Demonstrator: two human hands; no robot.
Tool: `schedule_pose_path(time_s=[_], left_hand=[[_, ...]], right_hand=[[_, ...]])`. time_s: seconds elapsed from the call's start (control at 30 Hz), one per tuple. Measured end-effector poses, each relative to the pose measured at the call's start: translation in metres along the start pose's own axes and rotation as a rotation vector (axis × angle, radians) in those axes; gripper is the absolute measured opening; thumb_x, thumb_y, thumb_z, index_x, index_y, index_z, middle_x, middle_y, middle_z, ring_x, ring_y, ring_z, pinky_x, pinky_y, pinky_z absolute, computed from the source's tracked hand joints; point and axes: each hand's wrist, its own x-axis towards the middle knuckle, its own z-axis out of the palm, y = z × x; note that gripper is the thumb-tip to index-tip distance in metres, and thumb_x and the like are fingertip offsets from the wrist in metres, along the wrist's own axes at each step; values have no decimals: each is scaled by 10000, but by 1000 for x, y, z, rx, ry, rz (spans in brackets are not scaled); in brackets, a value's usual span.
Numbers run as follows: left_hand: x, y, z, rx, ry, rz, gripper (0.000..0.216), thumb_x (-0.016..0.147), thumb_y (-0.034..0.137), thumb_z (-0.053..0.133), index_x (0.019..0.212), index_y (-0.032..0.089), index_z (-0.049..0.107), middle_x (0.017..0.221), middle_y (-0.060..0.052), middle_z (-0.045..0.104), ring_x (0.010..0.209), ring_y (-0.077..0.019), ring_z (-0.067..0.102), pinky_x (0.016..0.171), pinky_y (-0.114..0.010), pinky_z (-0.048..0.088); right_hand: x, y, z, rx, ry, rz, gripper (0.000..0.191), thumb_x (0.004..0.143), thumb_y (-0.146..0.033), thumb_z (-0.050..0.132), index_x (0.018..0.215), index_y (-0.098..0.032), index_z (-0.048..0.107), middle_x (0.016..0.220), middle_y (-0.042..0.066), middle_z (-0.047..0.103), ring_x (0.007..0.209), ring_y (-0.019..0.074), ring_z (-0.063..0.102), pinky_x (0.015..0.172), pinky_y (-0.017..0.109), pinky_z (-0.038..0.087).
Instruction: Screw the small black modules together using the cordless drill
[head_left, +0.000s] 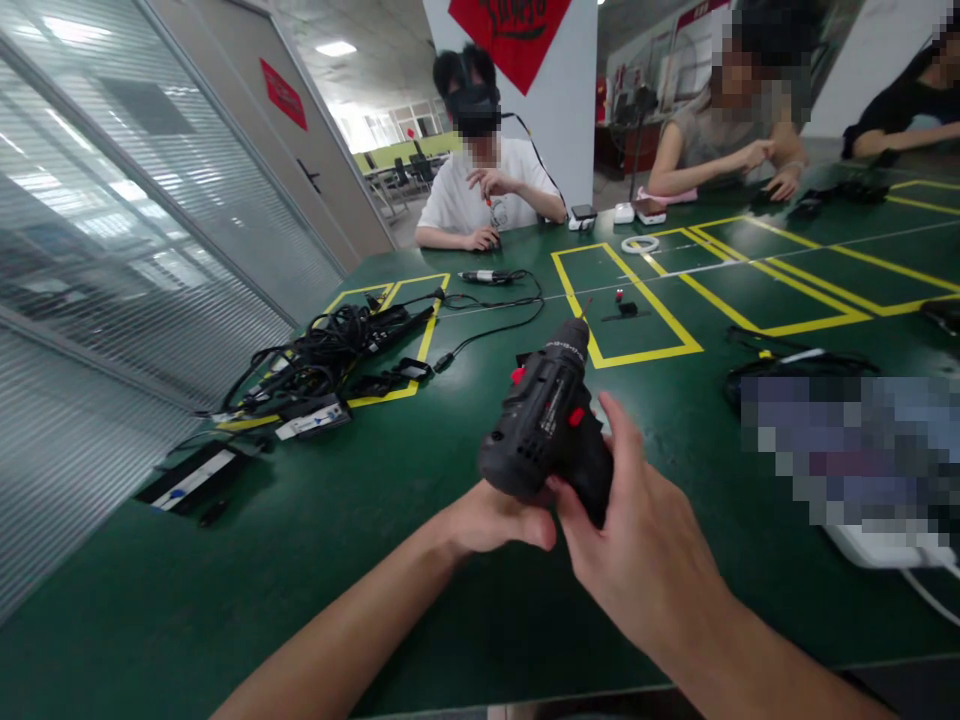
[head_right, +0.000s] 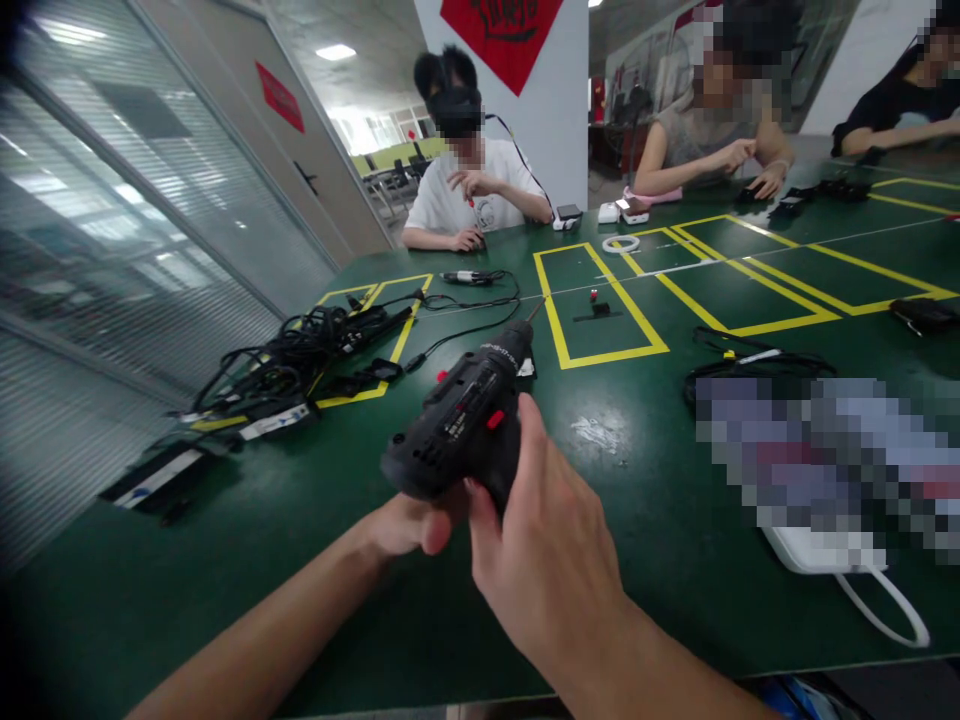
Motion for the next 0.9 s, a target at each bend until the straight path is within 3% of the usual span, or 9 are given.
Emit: schedule_pose_path(time_s=[0.07,0.13,0.2,0.27,0.33,0.4,0.53,0.7,0.9], left_hand=[[-2,-3,12,-178,143,54,750,663,540,731,1303,231,491,1303,-127,550,1250,-319,497,1055,-467,411],[-3,-5,12,-258,301,57,536,767,493,633,1212,207,546,1238,-119,589,1201,-300,540,1048,-459,421],[-2,-2,1,-249,437,49,383,807,422,574,1114,194,573,1138,-100,627,1082,-269,608,996,-450,464],[0,3,-16,-170,552,104,340,794,362,573,1096,209,550,1083,-66,629,902,-210,649,917,-428,507],[0,10,-36,-53,632,201,331,780,322,569,1093,223,528,1074,-37,610,762,-142,629,869,-387,519],[0,16,-52,61,673,252,331,773,314,550,1088,215,525,1074,-38,600,695,-113,599,819,-354,518],[-3,22,-67,139,685,245,388,749,279,538,1130,204,525,1152,-67,592,678,-110,569,766,-337,507],[-7,24,-67,54,594,140,378,705,211,558,1080,163,574,1069,-67,604,637,-95,533,698,-301,501],[-11,26,-57,-50,463,-77,349,723,203,562,1066,141,584,920,-49,586,559,-89,530,579,-268,483]], right_hand=[[-2,-14,3,24,-45,-118,794,888,-307,440,1523,-128,-1,1360,194,507,1127,326,578,874,475,512],[0,-23,0,39,-101,-275,767,882,-251,403,1527,-127,6,1306,190,548,1134,327,561,913,486,480],[16,-23,-7,65,-86,-349,649,897,-247,382,1506,-155,178,1193,161,617,1050,305,597,906,462,474],[47,-11,-9,121,44,-292,457,934,-254,345,1379,-181,419,1051,123,661,922,257,634,845,403,492],[87,11,2,130,117,-194,384,941,-290,367,1273,-171,519,958,100,656,875,248,627,828,405,488],[125,41,25,160,82,-163,387,891,-319,491,1229,-143,557,1025,111,632,937,246,610,870,399,478],[165,99,82,195,-83,-134,657,768,-374,677,1352,-135,493,1325,160,488,1279,282,415,1074,427,319],[177,129,115,259,-211,-120,525,802,-399,653,1273,-178,581,1195,113,614,1040,227,602,920,378,466],[202,141,124,271,-158,-119,483,808,-413,657,1242,-208,612,1165,86,635,1023,219,610,911,368,468]])
